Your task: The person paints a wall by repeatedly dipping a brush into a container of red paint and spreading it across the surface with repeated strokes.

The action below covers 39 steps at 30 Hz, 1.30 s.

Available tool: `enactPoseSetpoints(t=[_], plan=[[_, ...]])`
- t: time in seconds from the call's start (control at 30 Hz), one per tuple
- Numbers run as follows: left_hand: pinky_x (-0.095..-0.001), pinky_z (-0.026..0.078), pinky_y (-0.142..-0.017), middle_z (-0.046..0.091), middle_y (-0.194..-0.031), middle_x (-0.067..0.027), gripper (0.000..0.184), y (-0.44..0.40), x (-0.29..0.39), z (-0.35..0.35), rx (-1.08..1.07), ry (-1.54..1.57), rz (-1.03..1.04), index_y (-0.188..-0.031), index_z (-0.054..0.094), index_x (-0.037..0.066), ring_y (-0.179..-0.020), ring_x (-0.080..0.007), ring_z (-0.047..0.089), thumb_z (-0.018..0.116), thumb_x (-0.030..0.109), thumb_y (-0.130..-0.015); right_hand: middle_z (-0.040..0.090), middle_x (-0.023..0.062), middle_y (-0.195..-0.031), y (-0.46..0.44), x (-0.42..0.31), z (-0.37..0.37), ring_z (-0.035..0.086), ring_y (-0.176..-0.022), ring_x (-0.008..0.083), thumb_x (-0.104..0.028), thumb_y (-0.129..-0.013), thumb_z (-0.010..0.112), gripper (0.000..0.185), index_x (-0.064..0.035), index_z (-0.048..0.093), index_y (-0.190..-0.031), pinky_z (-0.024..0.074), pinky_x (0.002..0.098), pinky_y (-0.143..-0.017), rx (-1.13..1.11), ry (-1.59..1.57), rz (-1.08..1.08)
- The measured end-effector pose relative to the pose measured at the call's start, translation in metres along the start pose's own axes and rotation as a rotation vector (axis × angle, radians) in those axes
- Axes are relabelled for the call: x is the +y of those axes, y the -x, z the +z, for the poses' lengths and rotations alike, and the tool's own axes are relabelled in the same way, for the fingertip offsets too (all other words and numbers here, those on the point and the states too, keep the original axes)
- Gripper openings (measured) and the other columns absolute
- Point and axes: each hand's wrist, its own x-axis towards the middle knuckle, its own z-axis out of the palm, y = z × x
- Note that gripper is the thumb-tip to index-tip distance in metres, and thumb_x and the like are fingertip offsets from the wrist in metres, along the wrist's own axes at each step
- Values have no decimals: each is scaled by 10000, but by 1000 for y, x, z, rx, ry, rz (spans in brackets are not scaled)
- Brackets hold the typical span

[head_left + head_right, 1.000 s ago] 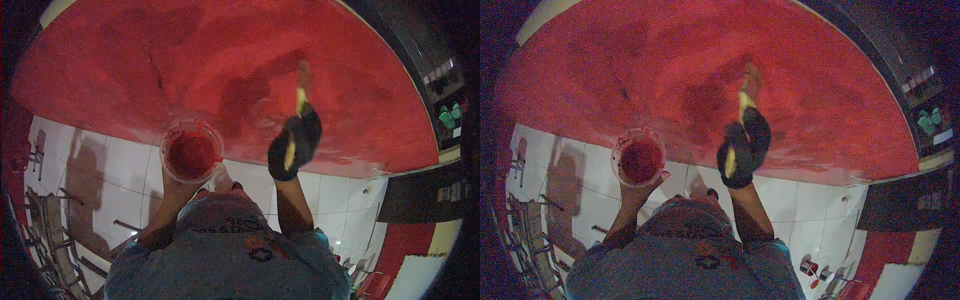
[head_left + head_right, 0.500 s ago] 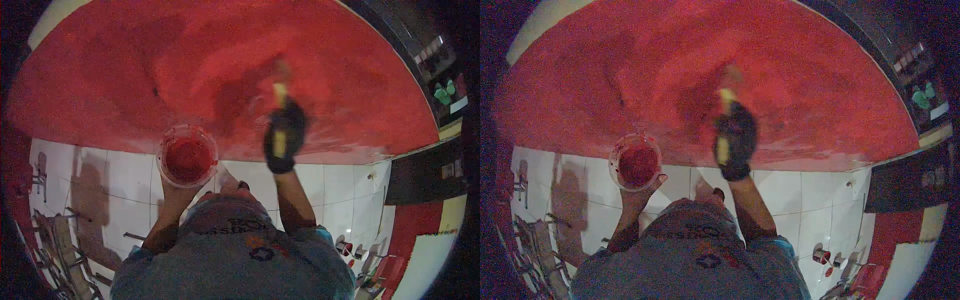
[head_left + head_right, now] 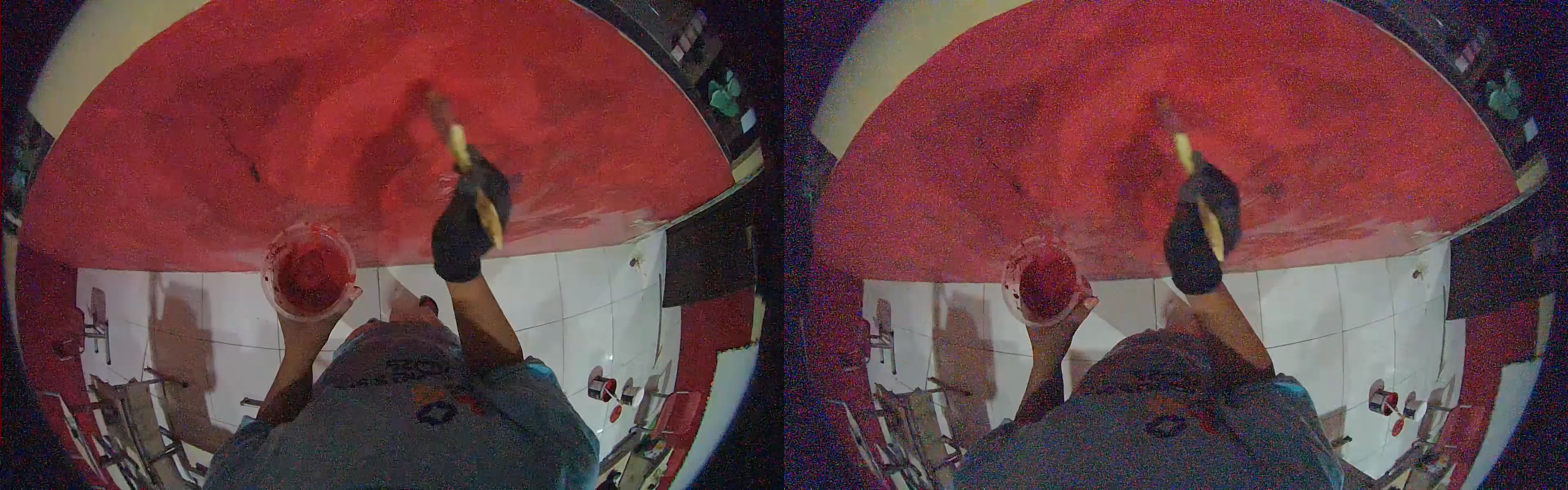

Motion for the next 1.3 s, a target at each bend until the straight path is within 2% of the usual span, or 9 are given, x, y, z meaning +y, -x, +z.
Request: enactPoseSetpoints(t=[0.37,0.43,0.53,0.63,0.8,0.87,1.1,1.17,1.3], plan=[[-303,482,-740,607,-854,-44,353,0,24,-4,23,48,-55,-896,554,43,-835,-153,573,745,38,-599,567,139,-931,23,50,5,534,-861,257,-81,-836,502,168,5,556,-970,416,343,-767,208,-181,107],[-298,483,-742,607,-855,-43,352,1,24,-8,-5,-21,-34,-899,555,42,-832,-151,574,741,35,-601,558,142,-929,40,42,14,526,-859,255,-108,-839,493,177,-9,553,-973,410,338,-775,-258,8,-160],[-291,484,-740,607,-849,-39,343,-4,21,-7,-48,-15,-28,-900,556,42,-815,-148,578,734,30,-607,552,140,-917,56,31,20,515,-855,244,-155,-853,467,193,-19,551,-961,406,329,-781,-429,-162,-224],[-291,487,-731,607,-832,-33,335,-2,18,-2,-52,-8,-36,-889,557,42,-789,-146,583,734,29,-605,584,97,-931,25,36,-6,544,-858,196,-29,-816,512,70,-7,567,-853,424,314,-777,-335,-214,80],[-305,494,-728,607,-807,-23,341,1,5,-4,-4,5,-29,-868,558,44,-779,-145,590,754,56,-590,577,77,-940,-28,31,-30,531,-856,180,-72,-865,466,149,-14,568,-956,418,303,-768,27,98,-110],[-353,435,-867,449,-1163,-111,883,6,-4,-5,-88,-8,-173,-1207,329,54,-1067,-220,469,835,171,-493,568,123,-900,-21,41,-27,523,-832,257,-89,-837,497,127,-9,569,-904,416,362,-761,-1,217,-223],[-341,436,-866,496,-1147,-95,840,9,38,3,-128,281,-122,-1219,349,63,-1028,-189,514,818,143,-526,574,99,-872,37,46,-1,539,-816,224,-61,-836,477,107,-30,564,-890,420,324,-733,-697,-194,-202],[-335,431,-876,497,-1149,-95,837,17,30,9,-39,203,72,-1224,350,65,-1037,-190,512,817,145,-534,598,108,-922,12,52,-23,553,-860,238,-63,-844,472,133,-19,579,-909,430,341,-766,-657,-118,-11],[-340,421,-893,492,-1155,-95,855,34,22,11,4,389,36,-1230,349,66,-1068,-194,491,825,157,-526,587,102,-934,-45,59,-34,540,-886,216,-159,-851,488,162,-33,577,-903,430,333,-786,-232,-16,-277]])
